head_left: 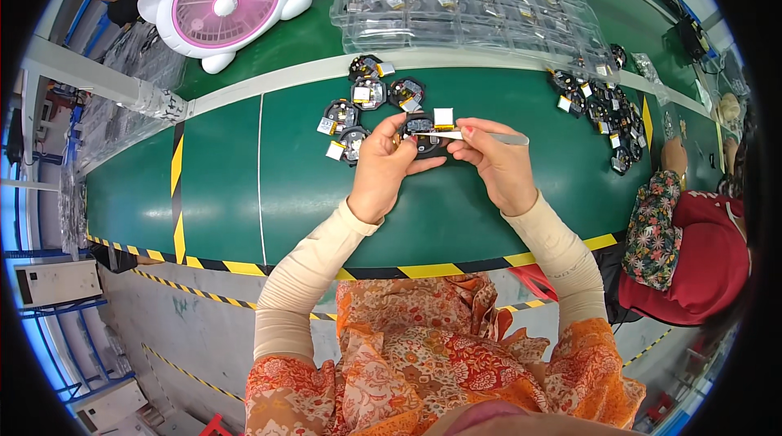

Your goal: The person assembles small electronic modules by attaching electronic components to a PCB using tweezers, then enclosing the assembly in a housing.

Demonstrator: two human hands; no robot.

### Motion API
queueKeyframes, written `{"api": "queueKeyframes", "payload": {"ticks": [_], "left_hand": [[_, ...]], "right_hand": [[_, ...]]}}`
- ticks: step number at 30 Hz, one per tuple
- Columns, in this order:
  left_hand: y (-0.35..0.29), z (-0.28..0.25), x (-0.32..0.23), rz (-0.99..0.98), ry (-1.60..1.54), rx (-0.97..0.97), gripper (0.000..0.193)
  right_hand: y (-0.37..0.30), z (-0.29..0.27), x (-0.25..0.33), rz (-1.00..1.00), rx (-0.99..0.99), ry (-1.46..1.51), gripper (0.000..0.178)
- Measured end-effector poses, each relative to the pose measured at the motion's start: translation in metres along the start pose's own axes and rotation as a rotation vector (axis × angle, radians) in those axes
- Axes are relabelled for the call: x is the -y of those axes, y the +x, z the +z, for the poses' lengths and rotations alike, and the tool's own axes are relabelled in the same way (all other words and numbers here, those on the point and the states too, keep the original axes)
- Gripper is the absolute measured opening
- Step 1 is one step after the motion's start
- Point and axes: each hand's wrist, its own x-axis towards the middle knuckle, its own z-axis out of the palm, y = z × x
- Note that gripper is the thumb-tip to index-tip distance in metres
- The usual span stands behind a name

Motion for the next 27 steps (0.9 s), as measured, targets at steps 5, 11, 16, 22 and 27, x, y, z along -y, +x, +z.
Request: {"api": "queueKeyframes", "payload": {"ticks": [5,11,16,22,27], "left_hand": [[-0.0006,0.0005,-0.0034,-0.044,-0.037,0.011,0.029],[-0.0006,-0.0043,-0.0032,-0.098,-0.143,0.061,0.028],[-0.0026,-0.0045,-0.0070,-0.101,-0.194,0.089,0.025],[-0.0023,-0.0047,-0.0060,-0.075,-0.203,0.066,0.024],[-0.0023,-0.0030,-0.0073,-0.081,-0.227,0.050,0.023]], "right_hand": [[-0.0026,-0.0002,-0.0037,-0.090,0.034,-0.074,0.021],[-0.0026,0.0028,-0.0047,-0.270,0.088,-0.236,0.016],[-0.0032,0.0026,-0.0027,-0.223,0.081,-0.178,0.018],[-0.0034,0.0009,-0.0044,-0.111,0.056,-0.110,0.020],[-0.0032,-0.0004,-0.0070,-0.103,0.042,-0.050,0.020]]}}
